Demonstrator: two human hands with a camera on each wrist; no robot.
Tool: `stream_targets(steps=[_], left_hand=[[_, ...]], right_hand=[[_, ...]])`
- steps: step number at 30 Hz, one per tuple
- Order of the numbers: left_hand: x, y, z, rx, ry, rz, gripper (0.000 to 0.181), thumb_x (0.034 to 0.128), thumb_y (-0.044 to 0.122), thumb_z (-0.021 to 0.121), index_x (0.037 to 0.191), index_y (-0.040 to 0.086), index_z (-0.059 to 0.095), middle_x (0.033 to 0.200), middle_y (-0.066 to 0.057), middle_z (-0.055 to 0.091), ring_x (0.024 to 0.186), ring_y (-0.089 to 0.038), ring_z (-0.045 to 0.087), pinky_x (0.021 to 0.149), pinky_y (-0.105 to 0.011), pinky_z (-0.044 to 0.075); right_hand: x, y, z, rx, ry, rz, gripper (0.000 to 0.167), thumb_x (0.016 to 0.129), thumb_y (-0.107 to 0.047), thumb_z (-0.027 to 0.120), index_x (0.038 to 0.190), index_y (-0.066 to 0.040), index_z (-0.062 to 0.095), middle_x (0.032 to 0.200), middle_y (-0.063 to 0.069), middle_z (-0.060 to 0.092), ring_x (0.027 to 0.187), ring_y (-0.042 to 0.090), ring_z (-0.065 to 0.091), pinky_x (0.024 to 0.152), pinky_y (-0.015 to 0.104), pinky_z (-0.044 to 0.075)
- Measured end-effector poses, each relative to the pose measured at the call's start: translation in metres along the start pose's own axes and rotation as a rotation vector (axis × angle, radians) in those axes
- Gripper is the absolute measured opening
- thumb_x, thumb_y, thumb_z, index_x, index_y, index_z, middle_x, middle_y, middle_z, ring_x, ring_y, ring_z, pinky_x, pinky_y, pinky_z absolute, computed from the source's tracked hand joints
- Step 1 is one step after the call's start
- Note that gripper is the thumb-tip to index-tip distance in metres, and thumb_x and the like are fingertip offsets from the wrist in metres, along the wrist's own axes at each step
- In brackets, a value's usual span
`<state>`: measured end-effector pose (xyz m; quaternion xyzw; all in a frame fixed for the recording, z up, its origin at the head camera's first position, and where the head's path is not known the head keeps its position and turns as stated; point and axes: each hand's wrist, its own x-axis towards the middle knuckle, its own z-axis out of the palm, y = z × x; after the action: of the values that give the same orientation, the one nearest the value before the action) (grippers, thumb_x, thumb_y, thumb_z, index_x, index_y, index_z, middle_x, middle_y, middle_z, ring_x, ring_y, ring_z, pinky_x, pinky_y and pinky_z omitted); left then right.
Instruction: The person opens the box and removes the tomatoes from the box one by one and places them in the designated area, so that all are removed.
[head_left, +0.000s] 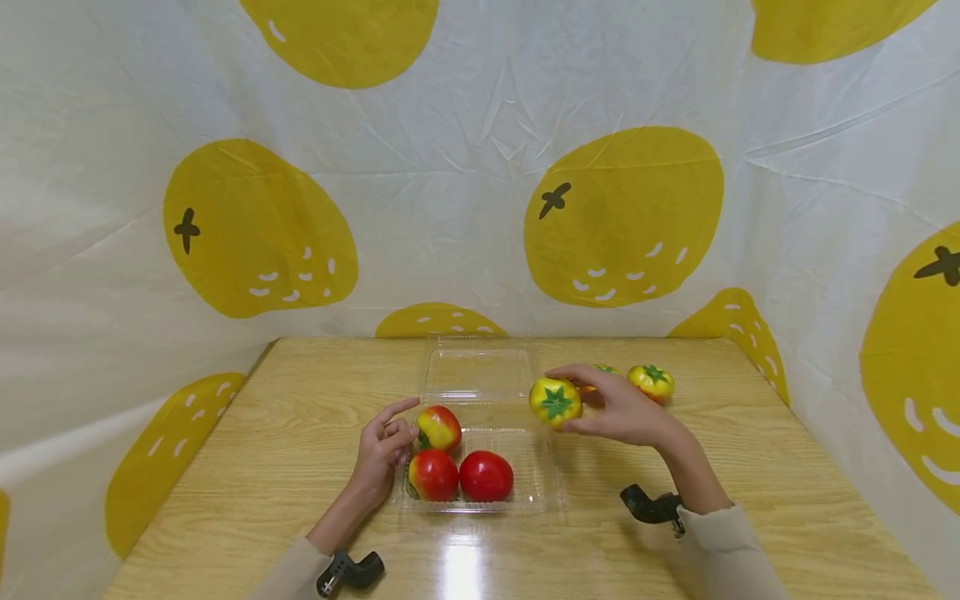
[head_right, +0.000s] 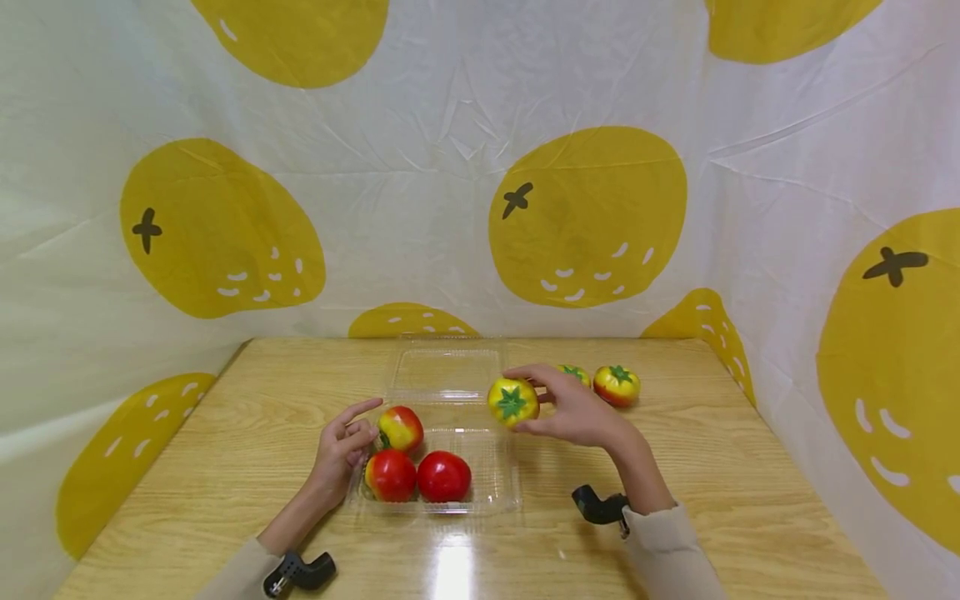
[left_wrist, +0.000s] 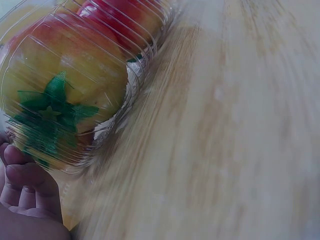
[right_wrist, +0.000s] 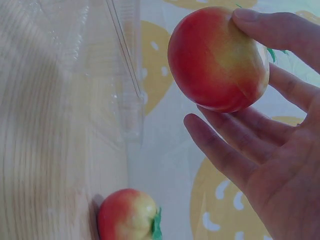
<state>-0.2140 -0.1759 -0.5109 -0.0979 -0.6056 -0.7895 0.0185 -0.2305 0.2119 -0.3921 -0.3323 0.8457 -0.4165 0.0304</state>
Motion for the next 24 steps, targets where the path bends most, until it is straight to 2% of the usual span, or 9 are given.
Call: stream_targets(steps=[7, 11, 18, 24], left_hand=[[0.0, 0.0, 0.0, -0.002, 0.006, -0.006, 0.05, 0.0959, -0.001, 0.061, 0.144, -0.008, 0.049, 0.064, 0.005, 0.051, 0.048, -0.008, 0.041, 0.043, -0.016, 0.032], [0.0, 0.0, 0.001, -0.002, 0.009, -0.003, 0.05, 0.0958, -0.002, 0.061, 0.144, -0.008, 0.049, 0.064, 0.005, 0.051, 0.047, -0.008, 0.04, 0.043, -0.017, 0.031], [0.0, 0.0, 0.001, 0.001, 0.003, -0.005, 0.051, 0.0964, -0.001, 0.061, 0.145, -0.009, 0.047, 0.064, 0.004, 0.051, 0.048, -0.009, 0.041, 0.043, -0.017, 0.032], [-0.001, 0.001, 0.001, -0.003, 0.002, -0.003, 0.052, 0.0963, -0.001, 0.061, 0.145, -0.009, 0.047, 0.063, 0.004, 0.049, 0.048, -0.009, 0.041, 0.043, -0.017, 0.032]], right_hand=[[-0.006, 0.008, -0.008, -0.013, 0.038, -0.003, 0.068, 0.084, -0.019, 0.087, 0.144, -0.012, 0.057, 0.141, 0.008, 0.062, 0.124, 0.026, 0.061, 0.098, 0.034, 0.058], [-0.01, 0.01, -0.014, -0.01, 0.065, -0.012, 0.067, 0.084, -0.016, 0.086, 0.144, -0.009, 0.057, 0.141, 0.012, 0.062, 0.122, 0.028, 0.061, 0.093, 0.029, 0.059], [-0.021, 0.017, -0.028, -0.025, 0.092, 0.014, 0.066, 0.088, -0.013, 0.082, 0.147, -0.009, 0.053, 0.139, 0.015, 0.061, 0.112, 0.016, 0.063, 0.083, 0.024, 0.056], [-0.028, 0.024, -0.037, 0.003, 0.121, 0.058, 0.068, 0.087, -0.013, 0.083, 0.148, -0.012, 0.052, 0.14, 0.014, 0.059, 0.113, 0.004, 0.061, 0.089, 0.017, 0.056]])
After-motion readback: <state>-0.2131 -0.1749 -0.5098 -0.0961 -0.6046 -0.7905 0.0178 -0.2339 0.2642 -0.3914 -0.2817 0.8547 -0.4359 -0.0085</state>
